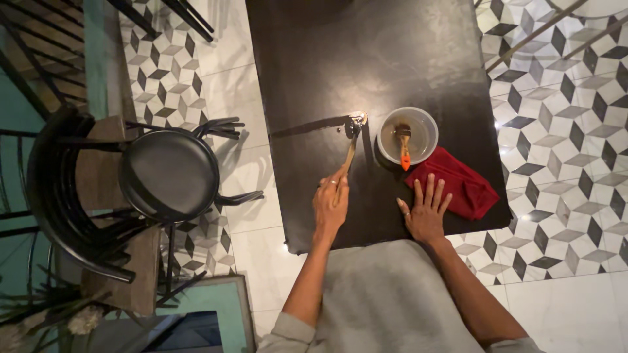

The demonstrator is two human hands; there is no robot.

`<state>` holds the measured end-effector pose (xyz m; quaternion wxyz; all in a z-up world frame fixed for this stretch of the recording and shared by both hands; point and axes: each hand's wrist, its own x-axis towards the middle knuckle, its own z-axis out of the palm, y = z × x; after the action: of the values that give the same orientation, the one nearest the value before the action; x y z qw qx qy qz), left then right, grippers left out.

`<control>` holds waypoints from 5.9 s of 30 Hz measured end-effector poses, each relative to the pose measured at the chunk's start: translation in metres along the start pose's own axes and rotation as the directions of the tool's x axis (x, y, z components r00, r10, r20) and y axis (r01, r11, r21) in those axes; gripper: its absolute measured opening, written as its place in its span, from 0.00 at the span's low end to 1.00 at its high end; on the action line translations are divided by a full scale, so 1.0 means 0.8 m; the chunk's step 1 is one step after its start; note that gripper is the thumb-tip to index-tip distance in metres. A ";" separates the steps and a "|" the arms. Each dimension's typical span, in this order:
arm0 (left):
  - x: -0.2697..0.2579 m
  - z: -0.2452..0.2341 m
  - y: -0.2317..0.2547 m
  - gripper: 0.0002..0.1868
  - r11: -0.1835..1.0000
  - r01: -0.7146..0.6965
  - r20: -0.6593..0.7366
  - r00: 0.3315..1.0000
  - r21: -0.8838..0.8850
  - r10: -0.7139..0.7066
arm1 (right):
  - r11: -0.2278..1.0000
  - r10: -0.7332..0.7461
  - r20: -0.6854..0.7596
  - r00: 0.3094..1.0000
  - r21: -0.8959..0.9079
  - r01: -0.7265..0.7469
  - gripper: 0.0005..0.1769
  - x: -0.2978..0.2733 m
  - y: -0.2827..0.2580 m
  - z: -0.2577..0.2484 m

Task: The person cleans a dark tabletop using a brush and a red cloth. They dip the brush into a container of liquid and scrub the surface, then wipe the area with the cloth. The person repeats this process across different sections of the table.

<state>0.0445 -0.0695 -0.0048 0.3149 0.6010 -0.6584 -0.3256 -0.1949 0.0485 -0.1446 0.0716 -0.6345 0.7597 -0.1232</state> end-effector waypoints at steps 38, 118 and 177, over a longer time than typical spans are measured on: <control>-0.019 -0.001 -0.006 0.15 0.998 -0.052 -0.131 0.990 0.032 0.056 | 0.999 0.043 0.066 0.997 0.026 -0.045 0.46 -0.003 0.014 0.030; -0.001 -0.190 -0.112 0.15 0.996 -0.021 -0.095 0.995 0.085 0.029 | 0.737 0.107 0.400 0.910 0.582 -0.343 0.15 -0.014 -0.262 -0.042; -0.023 -0.205 -0.115 0.15 0.985 -0.055 -0.049 0.997 0.167 0.064 | 0.327 0.094 0.898 0.429 0.379 -0.866 0.28 0.017 -0.250 0.018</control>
<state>0.2326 -0.0656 0.0171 0.2914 0.6139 -0.6919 -0.2440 -0.0045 0.0008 -0.1021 0.7024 -0.2042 0.6635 -0.1575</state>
